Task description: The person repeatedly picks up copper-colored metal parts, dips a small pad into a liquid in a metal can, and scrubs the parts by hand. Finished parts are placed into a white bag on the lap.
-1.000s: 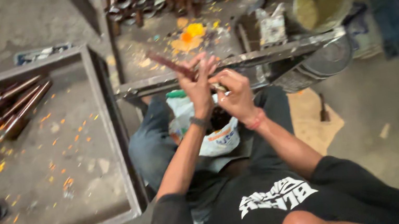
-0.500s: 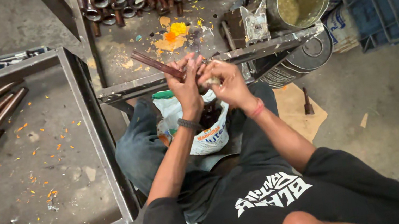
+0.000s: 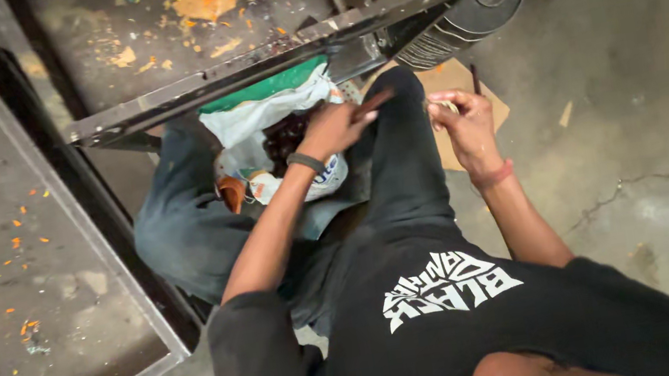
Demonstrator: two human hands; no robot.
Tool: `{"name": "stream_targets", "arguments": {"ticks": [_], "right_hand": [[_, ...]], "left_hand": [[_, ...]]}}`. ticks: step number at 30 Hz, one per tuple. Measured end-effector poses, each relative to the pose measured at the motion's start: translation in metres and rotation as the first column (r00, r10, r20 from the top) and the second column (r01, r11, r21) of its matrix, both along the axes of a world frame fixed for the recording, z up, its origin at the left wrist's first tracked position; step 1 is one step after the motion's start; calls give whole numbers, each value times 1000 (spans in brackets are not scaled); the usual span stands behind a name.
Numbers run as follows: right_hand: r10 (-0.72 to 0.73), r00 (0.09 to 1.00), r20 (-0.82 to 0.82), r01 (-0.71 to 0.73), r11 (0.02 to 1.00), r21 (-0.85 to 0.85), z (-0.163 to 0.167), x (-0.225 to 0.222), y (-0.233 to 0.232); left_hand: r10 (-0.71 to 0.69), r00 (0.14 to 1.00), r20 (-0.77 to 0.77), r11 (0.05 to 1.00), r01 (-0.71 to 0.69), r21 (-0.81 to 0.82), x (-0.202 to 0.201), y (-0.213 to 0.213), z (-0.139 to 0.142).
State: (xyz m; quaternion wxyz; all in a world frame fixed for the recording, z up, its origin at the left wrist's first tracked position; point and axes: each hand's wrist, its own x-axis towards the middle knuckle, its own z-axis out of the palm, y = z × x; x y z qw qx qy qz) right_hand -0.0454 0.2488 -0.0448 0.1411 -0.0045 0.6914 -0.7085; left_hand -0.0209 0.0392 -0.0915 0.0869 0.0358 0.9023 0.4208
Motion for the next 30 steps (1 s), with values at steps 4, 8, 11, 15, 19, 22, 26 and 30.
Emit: {"name": "stream_targets", "arguments": {"ticks": [4,8,11,15,19,22,26,30], "right_hand": [[-140,989,57,143,988,-62,-8,9,30],[-177,982,71,180,983,-41,-9,11,52],[-211,973,92,212,977,2,-5,12,64],[-257,959,115,254,966,40,-2,13,71],[-238,959,155,239,971,12,-9,14,75],[-190,957,218,218,969,-117,-16,12,75],[12,946,323,126,907,-402,-16,5,59],[142,884,446,106,867,-487,-8,4,24]], "left_hand": [[233,943,-236,971,-239,5,-3,1,-60],[168,984,-57,980,-174,-101,1,-10,-90],[405,907,114,876,-421,235,-2,-7,-94],[241,960,140,967,-250,45,-3,3,-92],[68,985,158,995,-56,-84,6,11,-100],[79,986,149,987,-56,-153,9,10,-92],[94,987,130,950,-50,-308,15,-2,-43],[451,880,-150,889,-458,-17,63,-30,65]]}}
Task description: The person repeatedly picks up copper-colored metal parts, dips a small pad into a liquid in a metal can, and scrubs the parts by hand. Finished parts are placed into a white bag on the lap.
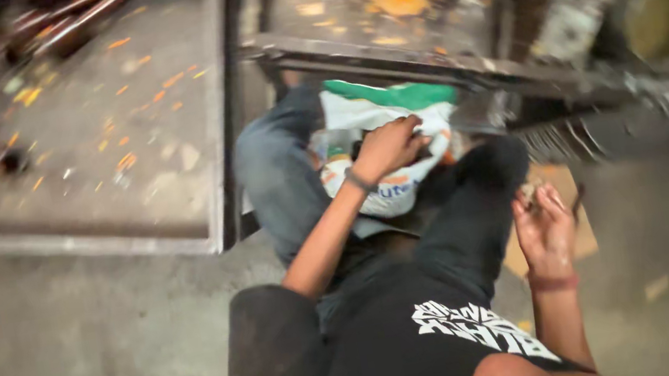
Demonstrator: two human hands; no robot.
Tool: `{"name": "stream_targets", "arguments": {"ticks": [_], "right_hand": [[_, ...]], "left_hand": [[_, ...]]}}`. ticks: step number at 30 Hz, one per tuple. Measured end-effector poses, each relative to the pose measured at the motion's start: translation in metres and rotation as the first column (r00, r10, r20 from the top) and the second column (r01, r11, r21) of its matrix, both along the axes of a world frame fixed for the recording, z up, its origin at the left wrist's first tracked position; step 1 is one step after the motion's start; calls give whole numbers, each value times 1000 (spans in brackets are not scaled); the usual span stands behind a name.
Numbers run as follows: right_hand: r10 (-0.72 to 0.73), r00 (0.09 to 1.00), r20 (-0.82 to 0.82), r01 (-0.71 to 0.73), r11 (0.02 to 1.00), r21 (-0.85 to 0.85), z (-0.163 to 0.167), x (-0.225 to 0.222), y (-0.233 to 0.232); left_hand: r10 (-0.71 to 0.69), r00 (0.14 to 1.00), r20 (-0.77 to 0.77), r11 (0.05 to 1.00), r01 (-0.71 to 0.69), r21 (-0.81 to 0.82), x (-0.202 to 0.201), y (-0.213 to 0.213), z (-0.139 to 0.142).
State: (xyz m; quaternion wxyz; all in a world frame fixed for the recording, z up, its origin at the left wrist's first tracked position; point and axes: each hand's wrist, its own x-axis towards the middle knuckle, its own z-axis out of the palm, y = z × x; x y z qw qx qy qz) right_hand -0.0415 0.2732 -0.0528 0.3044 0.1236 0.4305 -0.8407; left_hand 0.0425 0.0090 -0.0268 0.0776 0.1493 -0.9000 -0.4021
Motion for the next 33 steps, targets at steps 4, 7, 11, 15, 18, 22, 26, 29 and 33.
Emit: {"name": "stream_targets", "arguments": {"ticks": [4,7,11,15,18,22,26,29,33], "right_hand": [[124,989,-75,-130,988,-80,9,1,-22],[195,975,-104,-205,974,-96,10,9,-26],[155,981,-119,-157,987,-9,5,11,-17],[139,980,-139,-138,990,20,-5,3,1],[104,989,-109,-102,995,24,-17,3,12],[85,996,-21,-84,995,49,-27,13,15],[182,983,11,-182,982,57,-24,19,8],[208,976,-66,-206,978,37,-17,16,9],[145,986,-86,-140,988,63,-17,5,24]], "left_hand": [[417,829,-373,900,-435,41,107,-52,86],[646,620,-445,592,-775,-220,190,-129,109],[924,280,-262,34,-741,-671,267,-236,95],[970,193,-151,47,-751,-659,280,-248,81],[962,272,-33,168,-682,-712,265,-225,76],[989,149,6,109,-696,-709,241,-194,92],[998,52,-26,17,-685,-729,247,-199,97],[1000,22,18,28,-787,-617,258,-216,90],[995,81,-56,96,-920,379,263,-220,86]]}}
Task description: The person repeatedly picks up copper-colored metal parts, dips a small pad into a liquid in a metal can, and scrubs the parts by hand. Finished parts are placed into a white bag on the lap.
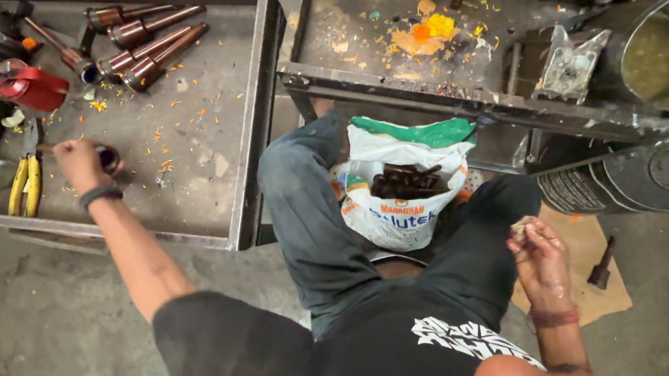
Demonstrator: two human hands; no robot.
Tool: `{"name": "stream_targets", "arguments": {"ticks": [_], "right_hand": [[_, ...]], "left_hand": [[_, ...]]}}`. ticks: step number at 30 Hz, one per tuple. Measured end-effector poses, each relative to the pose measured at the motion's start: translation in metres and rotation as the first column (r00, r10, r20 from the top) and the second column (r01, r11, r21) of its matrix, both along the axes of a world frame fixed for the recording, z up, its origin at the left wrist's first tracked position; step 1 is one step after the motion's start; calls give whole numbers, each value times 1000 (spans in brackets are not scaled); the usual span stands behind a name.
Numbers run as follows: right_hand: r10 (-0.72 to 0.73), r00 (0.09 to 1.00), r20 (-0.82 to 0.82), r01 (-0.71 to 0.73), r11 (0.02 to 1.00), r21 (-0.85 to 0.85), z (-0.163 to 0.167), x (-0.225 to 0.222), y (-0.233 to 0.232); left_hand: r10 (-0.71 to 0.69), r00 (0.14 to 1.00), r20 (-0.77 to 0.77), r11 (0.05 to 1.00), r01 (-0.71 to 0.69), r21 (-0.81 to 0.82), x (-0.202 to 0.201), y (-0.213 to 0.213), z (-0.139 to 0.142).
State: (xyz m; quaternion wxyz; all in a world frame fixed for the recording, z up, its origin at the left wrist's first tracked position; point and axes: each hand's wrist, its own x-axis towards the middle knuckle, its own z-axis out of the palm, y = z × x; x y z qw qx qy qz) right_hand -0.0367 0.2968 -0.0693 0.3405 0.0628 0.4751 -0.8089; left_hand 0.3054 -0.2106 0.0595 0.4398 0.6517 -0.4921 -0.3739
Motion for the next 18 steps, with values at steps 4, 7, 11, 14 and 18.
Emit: {"name": "stream_targets", "arguments": {"ticks": [4,7,11,14,18], "right_hand": [[-28,999,27,29,998,-62,-6,-2,7],[-31,999,15,31,999,-13,-4,3,-8],[48,997,-60,-50,998,-30,13,11,-45],[124,981,-147,-144,980,-138,33,18,-62],[20,993,-119,-21,1000,-4,59,16,-63]], "left_hand": [[-255,490,-833,965,185,-186,-16,49,19],[-591,419,-689,806,309,-504,-59,115,40],[-711,483,-512,697,582,-419,-137,189,51],[-769,-10,-639,392,782,-484,-201,212,40],[-760,-207,-616,113,891,-440,-279,212,5]]}}
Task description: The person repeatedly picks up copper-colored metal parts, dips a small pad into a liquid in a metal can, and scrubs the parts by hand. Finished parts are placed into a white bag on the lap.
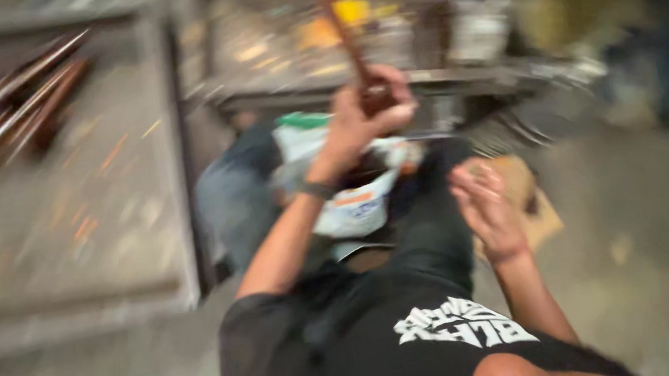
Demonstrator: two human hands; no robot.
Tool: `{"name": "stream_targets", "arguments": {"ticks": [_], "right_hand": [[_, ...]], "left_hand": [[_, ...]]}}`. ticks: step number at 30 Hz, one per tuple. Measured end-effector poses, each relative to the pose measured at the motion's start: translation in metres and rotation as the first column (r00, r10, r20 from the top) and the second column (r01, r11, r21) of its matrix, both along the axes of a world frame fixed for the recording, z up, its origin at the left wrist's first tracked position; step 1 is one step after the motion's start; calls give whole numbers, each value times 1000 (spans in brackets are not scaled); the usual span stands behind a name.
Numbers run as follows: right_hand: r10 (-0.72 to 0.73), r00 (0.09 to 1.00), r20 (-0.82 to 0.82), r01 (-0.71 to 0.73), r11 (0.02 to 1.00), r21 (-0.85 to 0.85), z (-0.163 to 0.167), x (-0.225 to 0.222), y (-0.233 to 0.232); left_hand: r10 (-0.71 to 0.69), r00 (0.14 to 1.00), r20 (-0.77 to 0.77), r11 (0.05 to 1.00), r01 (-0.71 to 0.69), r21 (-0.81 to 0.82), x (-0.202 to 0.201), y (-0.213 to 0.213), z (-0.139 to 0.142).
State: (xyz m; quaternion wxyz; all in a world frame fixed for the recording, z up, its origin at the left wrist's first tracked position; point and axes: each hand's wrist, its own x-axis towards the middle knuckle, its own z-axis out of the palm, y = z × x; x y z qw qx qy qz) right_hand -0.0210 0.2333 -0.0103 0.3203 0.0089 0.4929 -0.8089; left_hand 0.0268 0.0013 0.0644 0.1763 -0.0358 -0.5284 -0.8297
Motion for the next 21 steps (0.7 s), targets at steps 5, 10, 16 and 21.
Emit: {"name": "stream_targets", "arguments": {"ticks": [5,10,16,21], "right_hand": [[-51,997,-60,49,998,-33,47,-34,16],[-8,828,-561,188,946,264,95,-76,16],[466,108,-878,526,723,448,127,-164,-13],[633,326,-702,427,564,707,148,-190,-40]], "left_hand": [[-170,983,67,981,175,-78,-51,-3,-51],[-95,994,62,992,100,-80,-32,7,-77],[-108,991,73,993,111,-41,-25,16,-75],[-90,995,52,994,92,-53,-25,17,-71]]}}
